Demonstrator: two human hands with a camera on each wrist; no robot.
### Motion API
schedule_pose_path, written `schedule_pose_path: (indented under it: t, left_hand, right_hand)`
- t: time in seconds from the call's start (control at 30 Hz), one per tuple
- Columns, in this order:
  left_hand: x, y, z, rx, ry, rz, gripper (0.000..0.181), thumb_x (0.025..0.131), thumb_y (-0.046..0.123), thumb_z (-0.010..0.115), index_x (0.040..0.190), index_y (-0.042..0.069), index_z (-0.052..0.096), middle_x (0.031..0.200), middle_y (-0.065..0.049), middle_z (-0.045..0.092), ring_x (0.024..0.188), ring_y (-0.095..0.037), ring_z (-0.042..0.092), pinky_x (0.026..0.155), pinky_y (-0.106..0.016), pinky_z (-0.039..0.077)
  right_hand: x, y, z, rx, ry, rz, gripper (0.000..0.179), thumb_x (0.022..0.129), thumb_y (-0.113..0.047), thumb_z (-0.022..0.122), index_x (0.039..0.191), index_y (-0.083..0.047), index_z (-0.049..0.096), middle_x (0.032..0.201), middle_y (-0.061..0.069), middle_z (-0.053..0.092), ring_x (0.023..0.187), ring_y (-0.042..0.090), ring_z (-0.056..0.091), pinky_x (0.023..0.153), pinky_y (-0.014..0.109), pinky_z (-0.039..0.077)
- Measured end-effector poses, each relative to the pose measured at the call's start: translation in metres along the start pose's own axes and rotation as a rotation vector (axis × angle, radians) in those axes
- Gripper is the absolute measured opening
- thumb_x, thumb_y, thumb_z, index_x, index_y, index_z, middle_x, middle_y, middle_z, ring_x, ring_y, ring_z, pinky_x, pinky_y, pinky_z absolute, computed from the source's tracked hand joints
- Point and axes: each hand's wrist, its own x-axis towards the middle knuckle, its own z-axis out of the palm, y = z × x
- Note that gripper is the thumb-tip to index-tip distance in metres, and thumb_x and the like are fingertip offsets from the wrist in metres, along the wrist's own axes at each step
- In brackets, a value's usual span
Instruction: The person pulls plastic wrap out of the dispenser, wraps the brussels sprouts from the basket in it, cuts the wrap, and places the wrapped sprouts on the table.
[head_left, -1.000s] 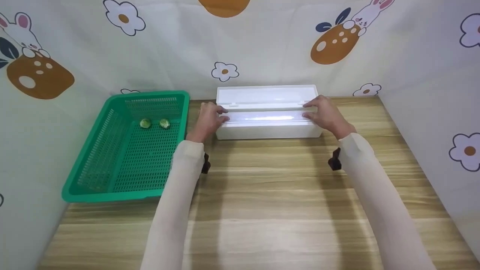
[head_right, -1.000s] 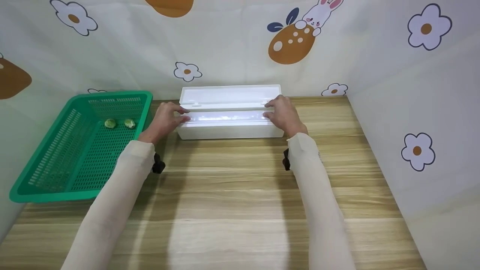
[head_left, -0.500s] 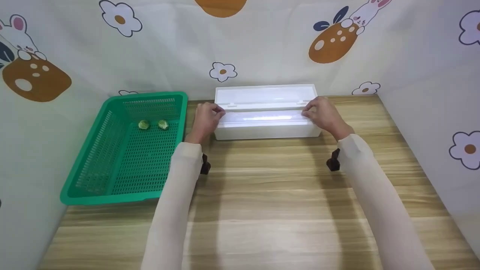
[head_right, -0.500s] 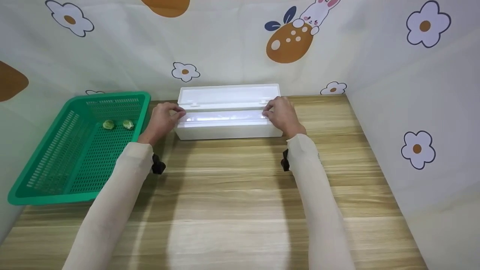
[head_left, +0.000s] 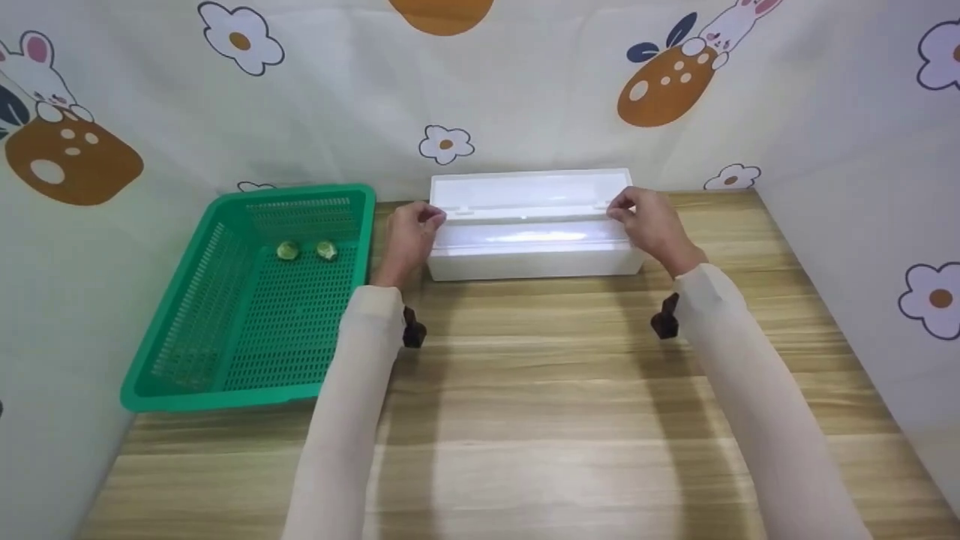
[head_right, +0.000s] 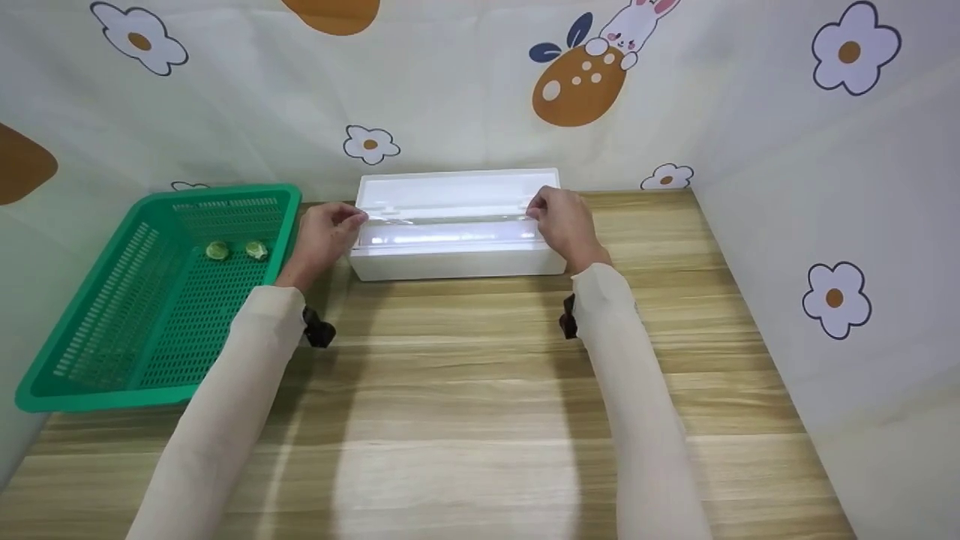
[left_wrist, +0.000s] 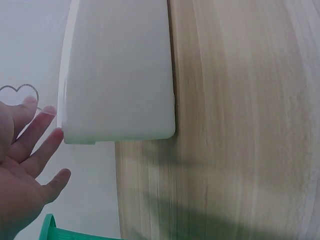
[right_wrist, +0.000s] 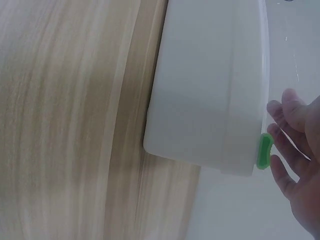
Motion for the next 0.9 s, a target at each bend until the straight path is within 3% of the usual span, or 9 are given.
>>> schedule_pose_path:
  t: [0.2, 0.43, 0.67, 0.9]
  left_hand:
    - [0.002, 0.003, -0.001, -0.092, 0.026, 0.018, 0.023, 0.103, 0.018, 0.056, 0.120, 0.005, 0.065, 0.119, -0.011, 0.067, 0.108, -0.023, 0.059, 0.101, -0.034, 0.052]
    - [0.005, 0.008, -0.001, -0.163, 0.032, -0.007, 0.025, 0.104, 0.020, 0.053, 0.123, 0.006, 0.062, 0.119, -0.011, 0.066, 0.112, -0.021, 0.064, 0.105, -0.032, 0.051]
    - [0.007, 0.017, -0.002, -0.236, 0.050, -0.010, 0.025, 0.104, 0.018, 0.053, 0.124, 0.005, 0.062, 0.118, -0.012, 0.065, 0.107, -0.020, 0.063, 0.101, -0.028, 0.054]
    - [0.010, 0.025, -0.008, -0.222, 0.067, -0.036, 0.026, 0.103, 0.021, 0.054, 0.126, 0.010, 0.061, 0.119, -0.008, 0.065, 0.106, -0.017, 0.064, 0.098, -0.023, 0.054]
  right_hand:
    - [0.003, -0.003, -0.002, 0.037, 0.056, -0.003, 0.018, 0.100, -0.012, 0.060, 0.108, 0.003, 0.067, 0.107, 0.020, 0.067, 0.095, 0.028, 0.056, 0.085, 0.038, 0.047]
    - [0.003, -0.005, -0.006, 0.081, 0.114, -0.004, 0.017, 0.099, -0.014, 0.062, 0.104, 0.001, 0.069, 0.103, 0.019, 0.069, 0.090, 0.024, 0.058, 0.074, 0.023, 0.046]
    - [0.006, -0.008, -0.012, 0.118, 0.141, 0.024, 0.017, 0.100, -0.013, 0.060, 0.106, 0.000, 0.069, 0.104, 0.020, 0.069, 0.093, 0.029, 0.066, 0.067, 0.016, 0.045]
    - [0.010, -0.013, -0.018, 0.148, 0.168, 0.027, 0.019, 0.099, -0.015, 0.062, 0.109, -0.001, 0.070, 0.105, 0.019, 0.070, 0.093, 0.028, 0.067, 0.069, 0.012, 0.047]
